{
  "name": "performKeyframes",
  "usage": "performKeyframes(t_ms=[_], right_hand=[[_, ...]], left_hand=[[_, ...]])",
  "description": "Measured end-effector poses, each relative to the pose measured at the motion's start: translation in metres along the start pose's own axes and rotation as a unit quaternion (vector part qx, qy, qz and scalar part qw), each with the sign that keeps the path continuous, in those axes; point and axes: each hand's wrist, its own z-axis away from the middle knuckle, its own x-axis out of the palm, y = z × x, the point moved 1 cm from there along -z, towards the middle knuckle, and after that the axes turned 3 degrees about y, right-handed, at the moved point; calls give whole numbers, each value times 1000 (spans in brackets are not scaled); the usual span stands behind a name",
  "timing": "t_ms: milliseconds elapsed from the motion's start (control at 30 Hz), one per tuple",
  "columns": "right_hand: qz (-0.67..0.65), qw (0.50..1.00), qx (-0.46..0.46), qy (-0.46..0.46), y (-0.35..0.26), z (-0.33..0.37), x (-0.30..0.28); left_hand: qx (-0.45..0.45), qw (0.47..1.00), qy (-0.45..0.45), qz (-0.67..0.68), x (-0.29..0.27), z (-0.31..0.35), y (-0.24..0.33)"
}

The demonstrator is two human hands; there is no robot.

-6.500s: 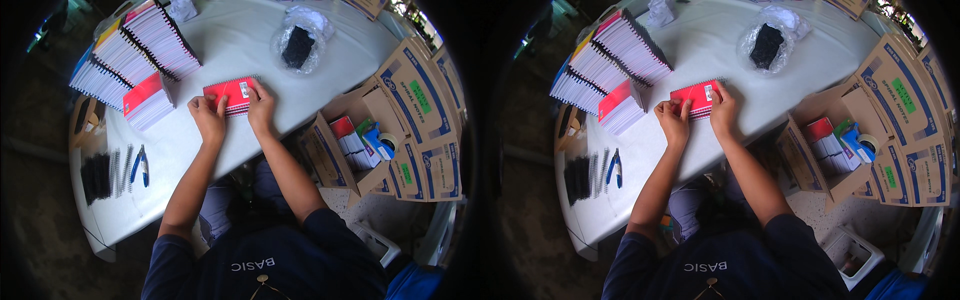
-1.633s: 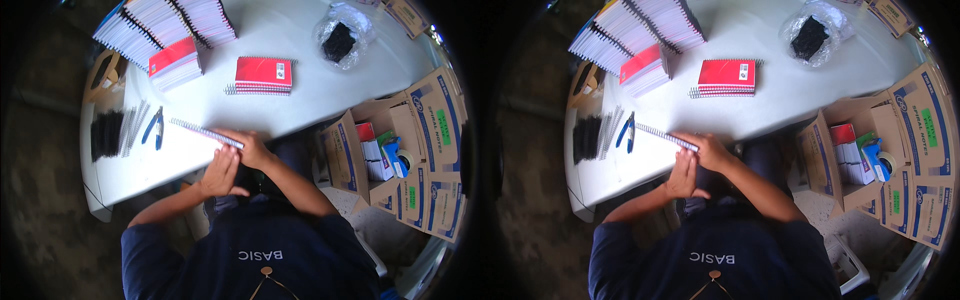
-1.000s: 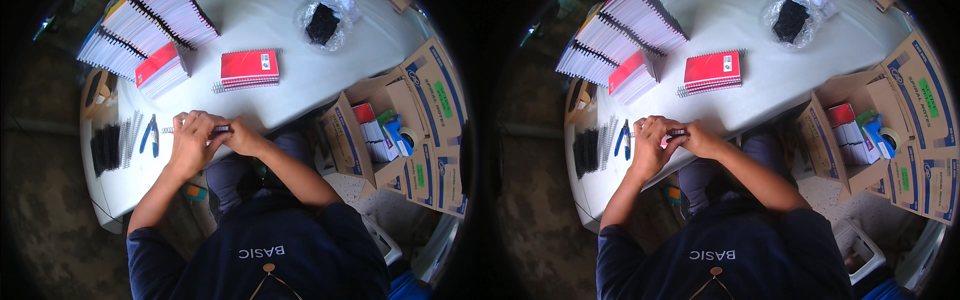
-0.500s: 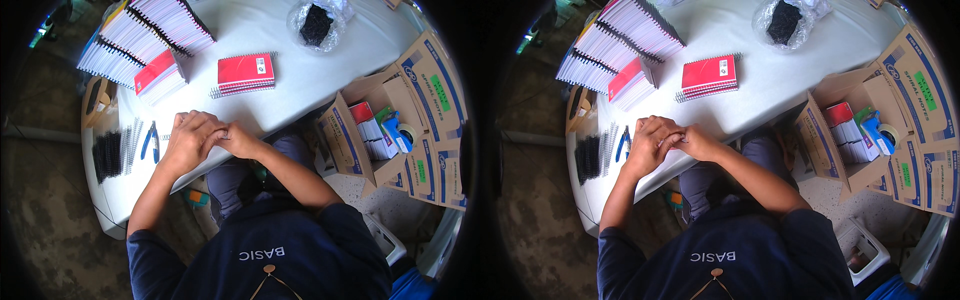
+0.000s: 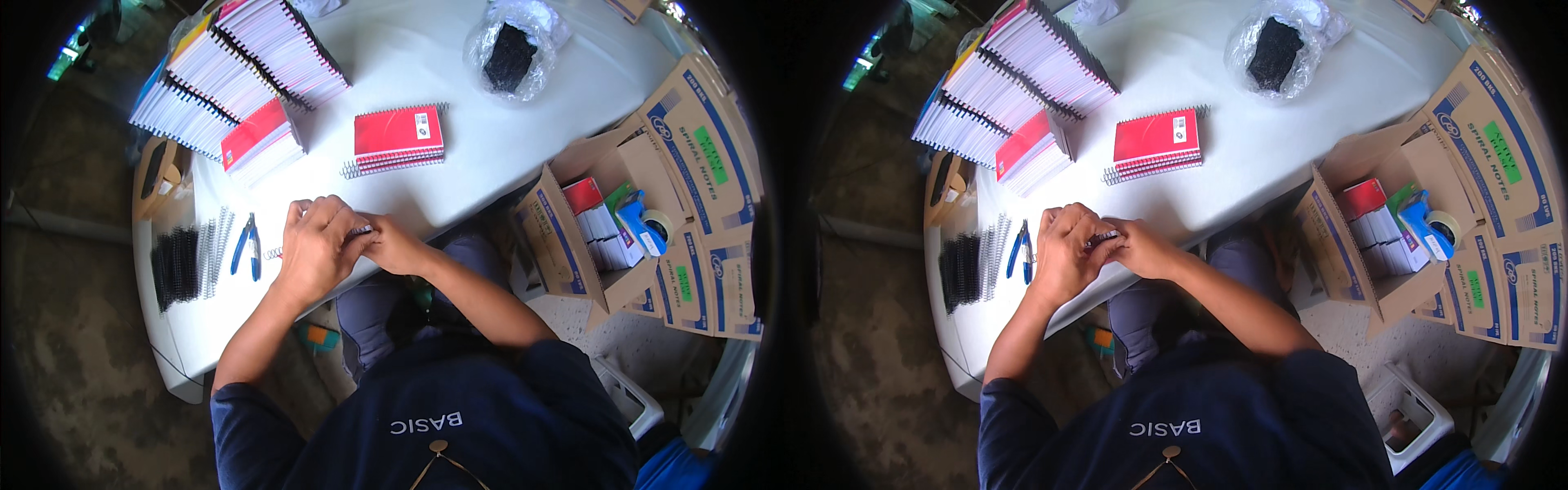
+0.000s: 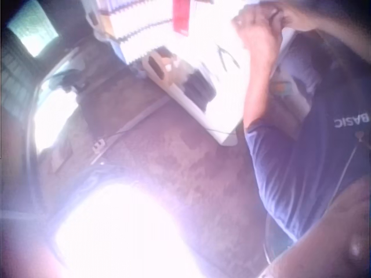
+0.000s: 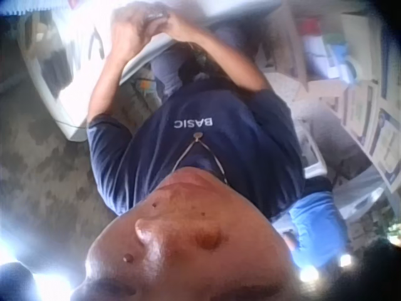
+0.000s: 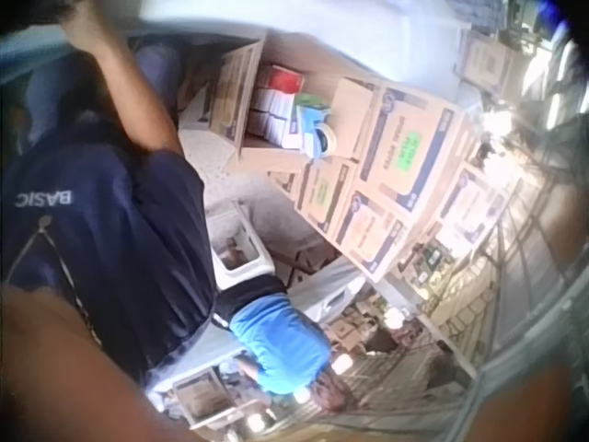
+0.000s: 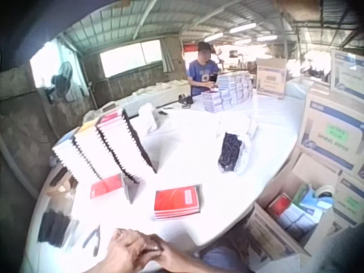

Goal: The person binds small notebooks by manually threading plastic spiral coils through the punched holes of the covers and pages, then stacks the completed notebooks on a table.

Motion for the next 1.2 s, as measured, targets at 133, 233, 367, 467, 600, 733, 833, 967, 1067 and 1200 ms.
performKeyframes(t_ms=[133,233,367,467,600,733,833,967,1067,1200], right_hand=[[101,965,-186,156,-39,-14,-37],[88,957,-202,188,-55,-40,-93],[228,956,-125,133,-10,-41,-143],[265,950,-55,154,-5,-29,-137],[325,926,27,191,12,-21,-132],[247,948,86,180,3,-20,-125],[199,960,82,181,2,-21,-129],[400,899,31,176,-17,-26,-130],[587,803,6,100,-30,-54,-131],[640,759,79,-90,-23,-93,-138]], left_hand=[[-1,988,152,22,-27,-31,-10],[-26,976,212,35,-9,-63,-44],[7,963,268,26,71,-76,-59],[-17,954,287,89,93,-62,-62],[-125,923,253,261,106,-66,-67],[-237,907,160,310,103,-66,-73],[-227,923,120,287,94,-74,-71],[-96,977,151,116,73,-82,-76],[-47,996,32,61,55,-104,-74],[-9,988,-146,-43,65,-131,-84]])
